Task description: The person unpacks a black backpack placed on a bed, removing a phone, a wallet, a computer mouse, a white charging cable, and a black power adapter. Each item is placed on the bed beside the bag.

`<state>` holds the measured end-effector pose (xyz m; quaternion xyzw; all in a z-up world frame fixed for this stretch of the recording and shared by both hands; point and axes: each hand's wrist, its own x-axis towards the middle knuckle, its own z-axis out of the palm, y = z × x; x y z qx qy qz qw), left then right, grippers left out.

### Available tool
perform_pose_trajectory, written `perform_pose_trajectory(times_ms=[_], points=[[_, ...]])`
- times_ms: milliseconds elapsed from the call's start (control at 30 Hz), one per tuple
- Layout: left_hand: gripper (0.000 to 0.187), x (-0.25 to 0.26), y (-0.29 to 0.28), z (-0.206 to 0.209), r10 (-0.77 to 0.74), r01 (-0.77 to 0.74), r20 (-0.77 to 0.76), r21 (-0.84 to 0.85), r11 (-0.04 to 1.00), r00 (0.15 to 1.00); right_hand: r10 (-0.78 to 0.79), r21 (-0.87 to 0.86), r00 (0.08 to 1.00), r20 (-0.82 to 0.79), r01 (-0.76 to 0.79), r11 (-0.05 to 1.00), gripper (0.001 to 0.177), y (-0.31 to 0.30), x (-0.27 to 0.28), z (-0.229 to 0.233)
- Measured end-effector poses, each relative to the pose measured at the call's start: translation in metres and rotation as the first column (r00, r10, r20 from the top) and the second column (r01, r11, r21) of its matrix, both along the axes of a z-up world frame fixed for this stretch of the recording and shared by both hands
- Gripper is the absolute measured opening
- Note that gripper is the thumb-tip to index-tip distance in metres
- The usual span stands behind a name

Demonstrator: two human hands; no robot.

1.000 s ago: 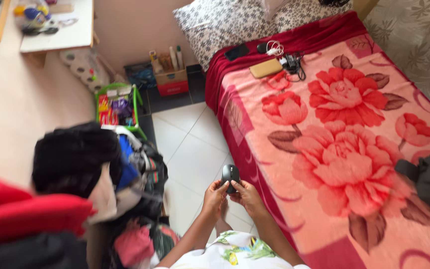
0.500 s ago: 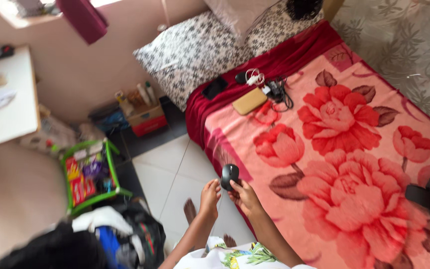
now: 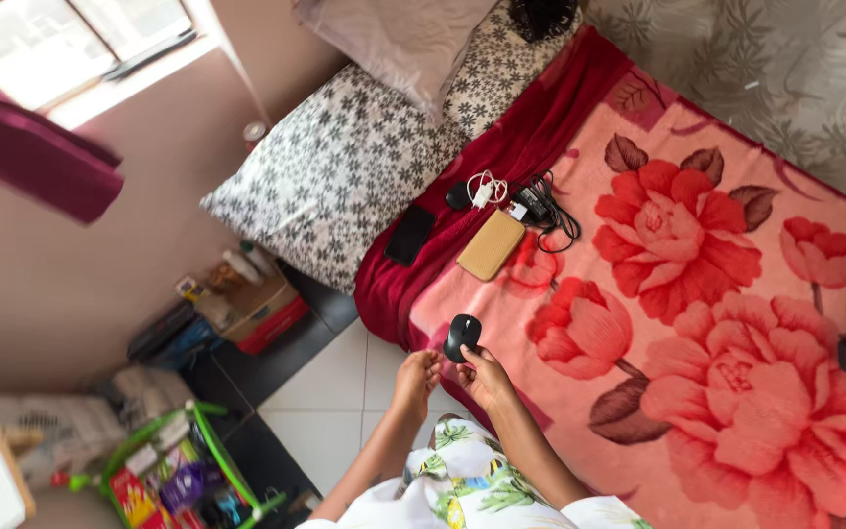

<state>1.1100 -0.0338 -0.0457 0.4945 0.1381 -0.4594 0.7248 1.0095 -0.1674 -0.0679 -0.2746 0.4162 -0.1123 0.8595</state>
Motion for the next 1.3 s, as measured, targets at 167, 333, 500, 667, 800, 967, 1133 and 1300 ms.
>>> perform_pose_trajectory(times_ms=[167,333,500,667,800,967,1133,1300], points=[[0.018,0.044,-0.021,-0.016,-0.123,0.126,-0.044,0.048,0.991,0.991,-0.036,0.016,0.999,-0.021,0.036,0.999,0.025,-0.021,0.062,-0.009],[0.018,0.095,-0.053,-0.026,-0.124,0.133,-0.08,0.12,0.984,0.989,-0.042,0.071,0.991,-0.125,0.051,0.996,0.026,-0.058,0.125,-0.027],[0.013,0.137,-0.075,-0.023,-0.231,0.236,-0.048,0.235,0.943,0.972,-0.029,-0.064,0.99,-0.138,0.021,0.998,0.026,-0.088,0.169,-0.05],[0.014,0.154,-0.094,-0.017,-0.281,0.283,-0.042,0.231,0.931,0.959,0.112,-0.399,0.823,-0.556,-0.383,0.833,0.028,-0.097,0.18,-0.061],[0.015,0.147,-0.103,-0.012,-0.333,0.337,-0.05,0.165,0.927,0.941,-0.118,-0.599,0.687,-0.717,-0.52,0.609,0.04,-0.091,0.17,-0.053],[0.017,0.126,-0.12,-0.003,-0.43,0.431,-0.037,0.107,0.896,0.902,-0.132,-0.338,0.908,-0.398,-0.011,0.941,0.03,-0.088,0.127,-0.034],[0.015,0.076,-0.117,0.0,-0.553,0.554,-0.048,0.006,0.832,0.832,-0.33,-0.346,0.918,-0.222,0.242,0.906,0.023,-0.064,0.048,-0.013],[0.019,-0.008,-0.087,-0.027,-0.676,0.68,-0.117,-0.011,0.733,0.728,-0.548,-0.348,0.827,-0.123,0.481,0.805,0.02,0.016,-0.057,-0.004]])
